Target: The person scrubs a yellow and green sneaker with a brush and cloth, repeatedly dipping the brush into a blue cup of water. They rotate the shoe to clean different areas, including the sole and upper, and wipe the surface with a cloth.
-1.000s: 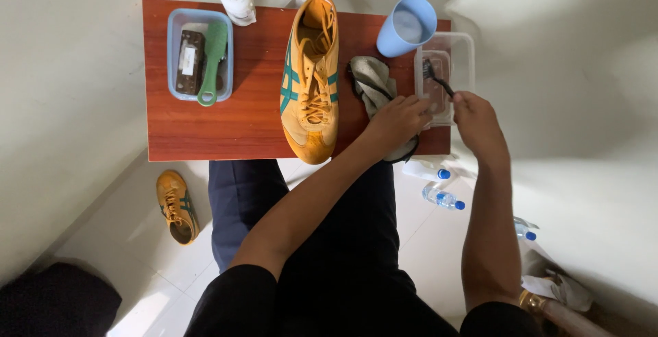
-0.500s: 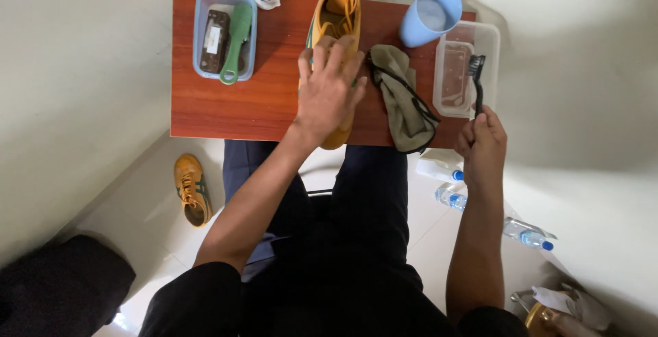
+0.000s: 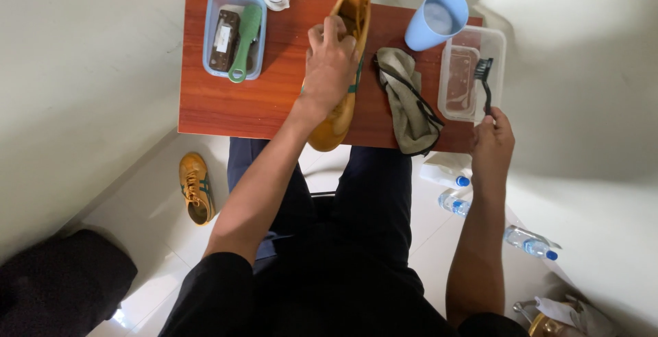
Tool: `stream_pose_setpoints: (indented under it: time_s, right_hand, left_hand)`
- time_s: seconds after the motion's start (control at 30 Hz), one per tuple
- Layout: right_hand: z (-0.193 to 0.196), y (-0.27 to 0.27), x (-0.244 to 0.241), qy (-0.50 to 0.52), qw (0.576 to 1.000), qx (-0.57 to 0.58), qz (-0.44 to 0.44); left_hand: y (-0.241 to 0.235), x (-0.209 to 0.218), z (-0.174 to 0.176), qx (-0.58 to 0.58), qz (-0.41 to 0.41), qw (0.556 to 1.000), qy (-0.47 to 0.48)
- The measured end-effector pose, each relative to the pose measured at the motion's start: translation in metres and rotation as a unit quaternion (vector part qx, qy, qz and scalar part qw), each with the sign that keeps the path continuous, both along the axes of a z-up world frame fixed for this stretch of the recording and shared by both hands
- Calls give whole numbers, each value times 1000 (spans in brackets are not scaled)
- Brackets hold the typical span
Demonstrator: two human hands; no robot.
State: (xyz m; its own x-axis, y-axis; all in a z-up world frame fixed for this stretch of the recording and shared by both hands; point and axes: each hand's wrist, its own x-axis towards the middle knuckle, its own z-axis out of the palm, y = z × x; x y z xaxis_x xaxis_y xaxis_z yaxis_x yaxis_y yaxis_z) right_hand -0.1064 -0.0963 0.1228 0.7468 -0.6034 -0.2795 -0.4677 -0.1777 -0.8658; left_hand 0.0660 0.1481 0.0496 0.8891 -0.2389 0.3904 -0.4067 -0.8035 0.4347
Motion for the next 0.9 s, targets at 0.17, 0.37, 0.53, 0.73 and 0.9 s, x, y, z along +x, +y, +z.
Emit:
stream_pose_setpoints:
  time_s: [0.17, 0.37, 0.53, 0.73, 0.9]
  right_hand:
    - [11, 7, 1, 31, 999, -21, -8]
    - [0, 5, 0, 22, 999, -24, 14]
    - [-1, 7, 1, 21, 1000, -4, 8]
    - [-3, 4, 1, -8, 999, 32, 17]
    - [2, 0, -3, 0, 995, 79, 63]
  left_hand:
    - [44, 1, 56, -176, -196, 953, 146]
    - [76, 25, 65, -291, -322, 850, 299]
    - [82, 34, 74, -278, -287, 803, 442]
    - [72, 39, 91, -106, -244, 795, 546]
    - [61, 32, 79, 103, -207, 867, 442]
